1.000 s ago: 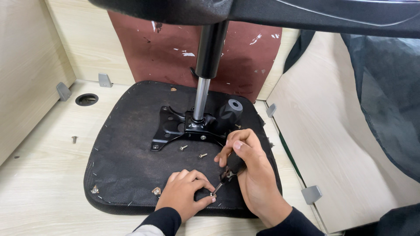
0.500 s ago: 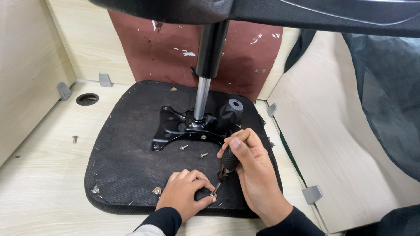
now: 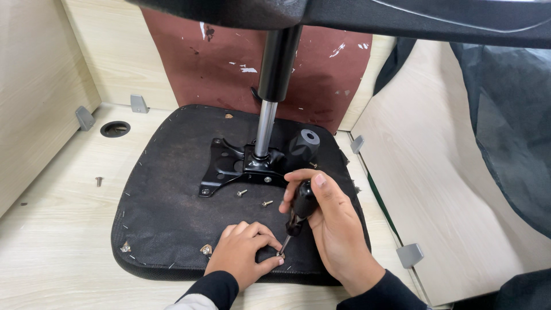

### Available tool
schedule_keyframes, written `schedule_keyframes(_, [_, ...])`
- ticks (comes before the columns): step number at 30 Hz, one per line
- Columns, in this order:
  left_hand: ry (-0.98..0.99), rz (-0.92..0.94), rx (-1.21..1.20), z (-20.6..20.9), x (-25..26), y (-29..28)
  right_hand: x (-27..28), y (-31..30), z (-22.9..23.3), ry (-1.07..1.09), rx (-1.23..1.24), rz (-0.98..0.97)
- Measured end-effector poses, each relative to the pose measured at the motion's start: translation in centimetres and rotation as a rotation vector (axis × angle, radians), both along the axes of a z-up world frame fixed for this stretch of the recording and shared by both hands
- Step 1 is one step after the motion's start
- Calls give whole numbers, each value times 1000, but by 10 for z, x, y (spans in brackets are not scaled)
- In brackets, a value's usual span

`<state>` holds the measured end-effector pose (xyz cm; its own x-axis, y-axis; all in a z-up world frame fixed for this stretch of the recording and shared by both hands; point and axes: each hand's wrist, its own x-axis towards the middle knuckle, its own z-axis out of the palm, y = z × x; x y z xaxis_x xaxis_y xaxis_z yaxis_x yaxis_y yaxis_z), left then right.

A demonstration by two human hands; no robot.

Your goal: The person uses a screwdriver to tighten screws into the underside of an office chair seat, securing the seat to its metal mounting plate. The person rotates the chair to access different screw locations and continues tightening until the seat is firmly attached.

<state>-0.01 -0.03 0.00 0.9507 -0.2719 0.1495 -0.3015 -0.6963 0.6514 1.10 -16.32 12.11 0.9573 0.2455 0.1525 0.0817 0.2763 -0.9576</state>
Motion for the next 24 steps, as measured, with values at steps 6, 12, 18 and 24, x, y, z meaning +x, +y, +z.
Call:
schedule_keyframes(6, [34,1,18,1,0,0,5,-5,-8,-45,27,-6])
schedule_keyframes(12, [19,2,1,1,0,0,7,-8,-11,-128,9,17])
schedule_keyframes(18, [16,6,8,1,0,-1,9,-3,-6,0,56,-78])
schedule_keyframes(24, [15,3,12,1,1,-1,10,-9,-7,-51,43,-31])
